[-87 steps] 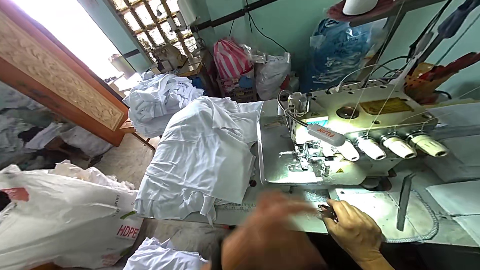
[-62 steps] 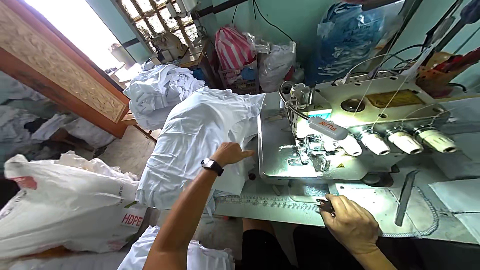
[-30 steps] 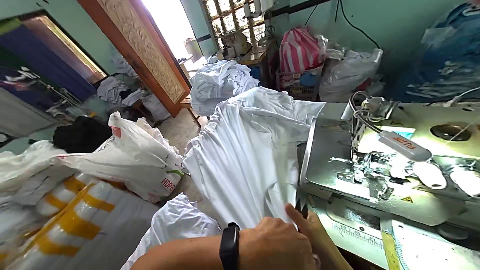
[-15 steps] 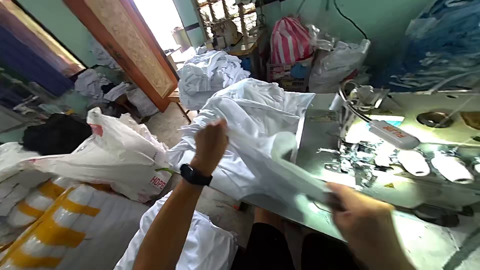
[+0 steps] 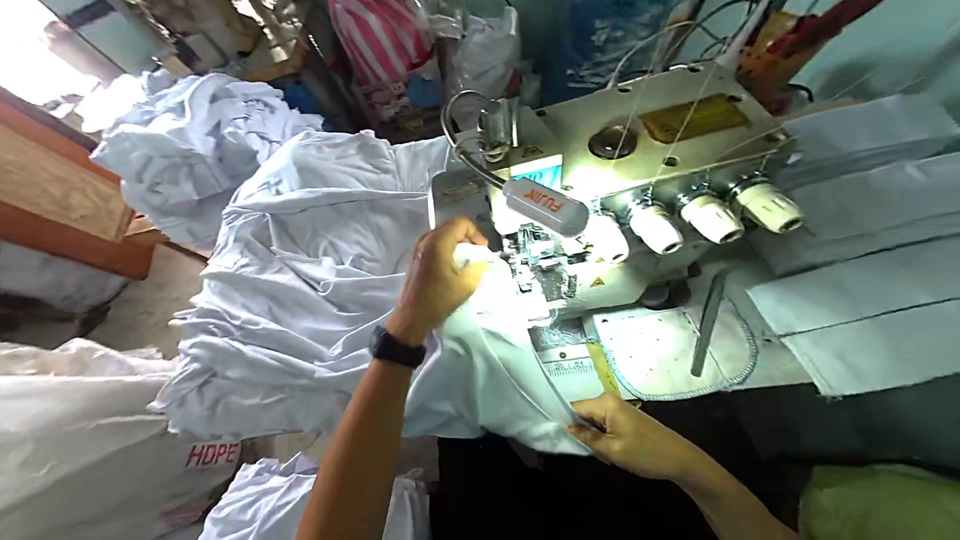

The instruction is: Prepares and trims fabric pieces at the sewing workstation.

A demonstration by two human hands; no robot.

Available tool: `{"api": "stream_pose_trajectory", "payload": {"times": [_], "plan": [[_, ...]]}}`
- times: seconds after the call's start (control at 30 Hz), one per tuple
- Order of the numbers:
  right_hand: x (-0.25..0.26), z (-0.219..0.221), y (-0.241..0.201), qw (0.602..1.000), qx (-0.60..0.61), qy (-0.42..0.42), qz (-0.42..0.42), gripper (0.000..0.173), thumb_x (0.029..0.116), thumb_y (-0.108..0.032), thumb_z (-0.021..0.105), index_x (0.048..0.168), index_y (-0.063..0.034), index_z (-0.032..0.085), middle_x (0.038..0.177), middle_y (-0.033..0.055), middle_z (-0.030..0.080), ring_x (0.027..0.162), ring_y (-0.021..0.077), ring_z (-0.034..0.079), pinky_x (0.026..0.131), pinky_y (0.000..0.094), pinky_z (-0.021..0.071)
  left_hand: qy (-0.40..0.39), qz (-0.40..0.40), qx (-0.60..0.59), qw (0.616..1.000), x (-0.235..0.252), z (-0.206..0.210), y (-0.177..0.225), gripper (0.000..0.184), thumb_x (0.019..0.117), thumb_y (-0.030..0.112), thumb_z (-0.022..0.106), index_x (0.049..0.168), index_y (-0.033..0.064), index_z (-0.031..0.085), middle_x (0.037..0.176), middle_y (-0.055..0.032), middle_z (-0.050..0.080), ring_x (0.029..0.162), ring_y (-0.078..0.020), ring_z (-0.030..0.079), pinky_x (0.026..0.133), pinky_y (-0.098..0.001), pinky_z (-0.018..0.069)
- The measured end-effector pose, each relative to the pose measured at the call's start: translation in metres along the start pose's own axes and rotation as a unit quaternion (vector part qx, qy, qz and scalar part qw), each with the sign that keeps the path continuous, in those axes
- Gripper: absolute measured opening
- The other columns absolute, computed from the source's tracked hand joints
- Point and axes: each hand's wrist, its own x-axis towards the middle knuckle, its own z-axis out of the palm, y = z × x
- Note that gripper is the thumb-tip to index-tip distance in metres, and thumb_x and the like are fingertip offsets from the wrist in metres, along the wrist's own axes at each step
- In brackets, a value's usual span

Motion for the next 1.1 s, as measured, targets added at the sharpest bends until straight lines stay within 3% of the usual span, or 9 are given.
{"api": "stream_pose_trajectory", "payload": {"times": [0.1,0.17,0.27,0.4,0.5,0.6,0.77,0.93,1.1], "plan": [[-0.001,-0.008,0.001,0.997,0.018,-0.076,0.002,0.017,0.0948,-0.005,0.059,0.082,0.0037,0.065,0.062,-0.0019,0.053,0.054,-0.0030,0.045,0.053,0.0168,0.0390,-0.078,-0.043,0.008,0.996,0.000,-0.008,-0.003,0.011,0.0856,0.013,0.079,0.083,0.0071,0.069,0.070,-0.0052,0.065,0.062,-0.0181,0.061,0.059,-0.0418,0.0500],[0.001,-0.001,0.001,0.997,0.067,-0.034,0.008,0.018,0.0936,-0.004,0.058,0.076,-0.0032,0.062,0.057,-0.0085,0.050,0.050,-0.0067,0.045,0.050,0.0133,0.0392,-0.052,-0.077,0.023,0.995,0.002,-0.003,0.000,0.011,0.0892,0.013,0.075,0.084,0.0053,0.069,0.072,-0.0115,0.064,0.062,-0.0266,0.061,0.057,-0.0490,0.0475],[0.008,0.012,-0.011,0.990,0.132,0.055,0.014,0.017,0.0930,-0.004,0.056,0.078,-0.0087,0.062,0.058,-0.0133,0.052,0.049,-0.0087,0.048,0.050,0.0115,0.0420,-0.025,-0.122,0.063,0.990,0.033,0.008,0.001,0.016,0.0898,0.021,0.073,0.095,0.0060,0.075,0.089,-0.0168,0.072,0.086,-0.0368,0.069,0.072,-0.0630,0.0489],[0.005,0.012,-0.010,0.991,0.110,0.075,-0.011,0.020,0.0977,-0.021,0.063,0.085,-0.0057,0.065,0.062,-0.0098,0.052,0.053,-0.0067,0.048,0.052,0.0121,0.0412,-0.014,-0.102,0.066,0.993,0.020,0.001,0.006,0.023,0.0906,0.016,0.076,0.108,0.0011,0.070,0.106,-0.0220,0.069,0.098,-0.0406,0.066,0.083,-0.0634,0.0502],[-0.016,-0.018,-0.010,0.998,-0.054,0.036,0.001,0.033,0.0989,-0.029,0.067,0.098,0.0040,0.071,0.071,0.0077,0.061,0.063,0.0111,0.053,0.062,0.0293,0.0451,0.051,0.010,0.101,0.994,-0.008,-0.002,0.014,0.030,0.0947,0.015,0.067,0.117,-0.0061,0.066,0.120,-0.0261,0.066,0.111,-0.0394,0.064,0.094,-0.0584,0.0507],[-0.035,-0.043,-0.019,0.990,-0.135,0.025,0.035,0.039,0.1054,-0.028,0.058,0.088,0.0057,0.067,0.070,0.0134,0.058,0.066,0.0230,0.055,0.066,0.0428,0.0443,0.099,0.050,0.101,0.989,-0.041,0.016,0.029,0.028,0.0976,0.016,0.058,0.100,-0.0092,0.070,0.103,-0.0245,0.071,0.094,-0.0256,0.070,0.085,-0.0378,0.0567],[-0.061,-0.072,-0.028,0.954,-0.174,0.199,0.145,0.042,0.1083,-0.030,0.051,0.102,0.0056,0.071,0.086,0.0206,0.068,0.082,0.0330,0.065,0.081,0.0529,0.0499,0.100,0.095,0.186,0.973,-0.069,0.055,0.028,0.038,0.0981,0.025,0.056,0.112,-0.0053,0.074,0.114,-0.0284,0.071,0.107,-0.0423,0.068,0.093,-0.0461,0.0510],[-0.089,-0.099,-0.002,0.854,-0.183,0.466,0.145,0.024,0.1016,-0.019,0.063,0.102,0.0028,0.074,0.094,0.0190,0.072,0.089,0.0327,0.069,0.085,0.0549,0.0535,0.082,0.073,0.190,0.976,-0.067,0.063,0.020,0.053,0.0991,0.041,0.050,0.128,0.0021,0.070,0.121,-0.0328,0.064,0.109,-0.0469,0.058,0.094,-0.0524,0.0413],[-0.074,-0.120,0.020,0.780,-0.285,0.554,0.053,0.010,0.0911,-0.003,0.073,0.090,0.0070,0.073,0.093,0.0208,0.069,0.080,0.0327,0.068,0.073,0.0506,0.0561,0.048,0.076,0.063,0.994,-0.076,0.039,0.027,0.056,0.1046,0.041,0.043,0.125,-0.0067,0.065,0.125,-0.0287,0.065,0.123,-0.0297,0.058,0.107,-0.0373,0.0412]]}}
